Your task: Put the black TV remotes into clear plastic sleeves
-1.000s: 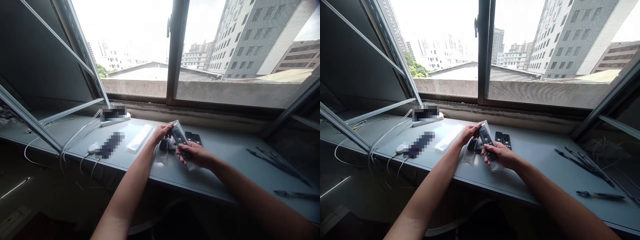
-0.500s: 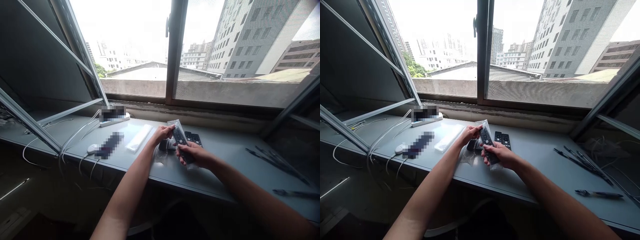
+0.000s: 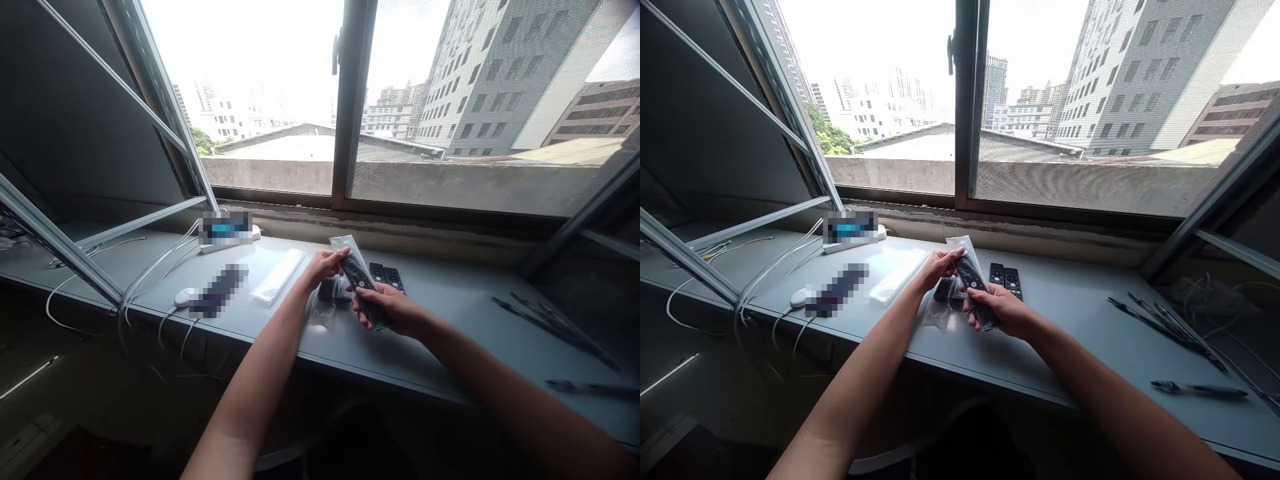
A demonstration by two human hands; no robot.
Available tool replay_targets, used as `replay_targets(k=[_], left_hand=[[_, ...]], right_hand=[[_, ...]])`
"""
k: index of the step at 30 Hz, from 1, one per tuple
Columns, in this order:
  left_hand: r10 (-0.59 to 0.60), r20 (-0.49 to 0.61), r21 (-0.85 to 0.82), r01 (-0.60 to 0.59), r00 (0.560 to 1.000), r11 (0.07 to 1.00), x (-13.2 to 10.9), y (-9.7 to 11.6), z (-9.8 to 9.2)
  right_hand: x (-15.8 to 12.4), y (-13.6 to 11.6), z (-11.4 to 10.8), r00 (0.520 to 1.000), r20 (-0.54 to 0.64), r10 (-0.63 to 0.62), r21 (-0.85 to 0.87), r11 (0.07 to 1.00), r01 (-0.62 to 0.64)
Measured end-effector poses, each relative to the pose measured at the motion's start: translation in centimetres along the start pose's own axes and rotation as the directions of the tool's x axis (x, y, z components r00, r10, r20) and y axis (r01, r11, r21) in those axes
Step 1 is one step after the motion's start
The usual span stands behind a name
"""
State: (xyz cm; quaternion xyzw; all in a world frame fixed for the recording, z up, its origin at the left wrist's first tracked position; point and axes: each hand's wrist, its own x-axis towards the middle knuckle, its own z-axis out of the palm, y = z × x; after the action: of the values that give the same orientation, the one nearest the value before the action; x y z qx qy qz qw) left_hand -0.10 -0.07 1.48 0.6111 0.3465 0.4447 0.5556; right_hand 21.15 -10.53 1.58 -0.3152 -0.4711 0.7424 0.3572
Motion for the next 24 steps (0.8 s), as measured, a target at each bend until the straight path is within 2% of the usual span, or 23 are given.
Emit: replay_targets(k=[4, 9, 14, 20, 24], left_hand=[[-0.062, -0.006, 0.0, 0.062, 0.998, 0.998, 0.2, -0.3, -0.1], [-0.006, -0.051, -0.014, 0.006, 0.999, 1.0, 0.5, -0.5, -0.2], [-0.032, 0.012, 0.055, 0.031, 0.999, 0.998, 0.3, -0.5, 0.1], [0.025, 0.006, 0.081, -0.025, 1.0, 0.996, 0.7, -1.4, -0.3], [0.027, 0.008, 0.075, -0.027, 1.0, 0.997, 0.4, -1.0, -0.1]], right_hand=[[0.0, 0.0, -0.1, 0.999, 0.008, 0.043, -0.009, 0.999, -0.043], [0.1, 0.0, -0.3, 0.999, 0.008, 0.034, -0.009, 0.999, -0.034], [0.1, -0.1, 0.0, 1.0, -0.001, 0.011, 0.002, 1.0, -0.011], [0.1, 0.0, -0.2, 0.999, -0.031, 0.033, -0.022, 0.999, -0.034], [0.1, -0.1, -0.4, 0.998, -0.044, 0.04, -0.045, 0.998, -0.042]])
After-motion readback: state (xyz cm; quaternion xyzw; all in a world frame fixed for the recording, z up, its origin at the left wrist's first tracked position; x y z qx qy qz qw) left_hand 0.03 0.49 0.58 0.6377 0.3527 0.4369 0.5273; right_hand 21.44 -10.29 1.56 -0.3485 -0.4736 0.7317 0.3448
